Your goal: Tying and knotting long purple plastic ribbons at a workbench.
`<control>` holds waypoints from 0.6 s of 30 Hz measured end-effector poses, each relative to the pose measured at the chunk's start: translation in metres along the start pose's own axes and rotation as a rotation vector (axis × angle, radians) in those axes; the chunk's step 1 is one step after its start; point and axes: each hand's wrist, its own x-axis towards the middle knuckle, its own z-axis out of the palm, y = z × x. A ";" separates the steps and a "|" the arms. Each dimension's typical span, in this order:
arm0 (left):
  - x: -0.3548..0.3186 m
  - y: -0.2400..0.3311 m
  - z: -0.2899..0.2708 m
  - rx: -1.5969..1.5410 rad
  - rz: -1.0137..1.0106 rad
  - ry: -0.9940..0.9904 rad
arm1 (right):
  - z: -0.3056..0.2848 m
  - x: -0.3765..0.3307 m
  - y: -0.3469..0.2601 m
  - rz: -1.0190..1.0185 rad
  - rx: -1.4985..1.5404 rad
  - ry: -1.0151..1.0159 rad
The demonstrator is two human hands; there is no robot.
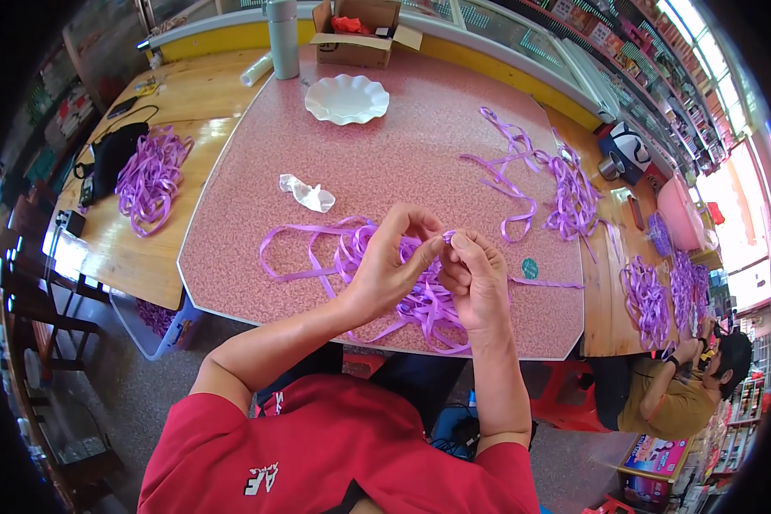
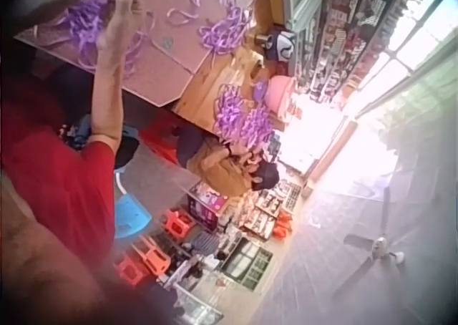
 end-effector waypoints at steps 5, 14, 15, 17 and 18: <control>0.005 -0.002 -0.005 0.618 0.523 0.131 | 0.010 -0.003 0.000 0.006 0.036 0.088; 0.010 0.001 -0.007 0.815 0.582 0.089 | 0.003 -0.005 0.003 -0.124 -0.166 0.109; 0.010 0.002 -0.009 0.681 0.460 0.034 | 0.001 -0.005 0.002 -0.150 -0.263 0.102; 0.009 0.004 -0.010 0.546 0.336 -0.019 | 0.003 -0.007 -0.002 -0.193 -0.343 0.084; 0.008 0.005 -0.011 0.294 0.104 -0.067 | 0.004 -0.008 -0.004 -0.238 -0.425 0.067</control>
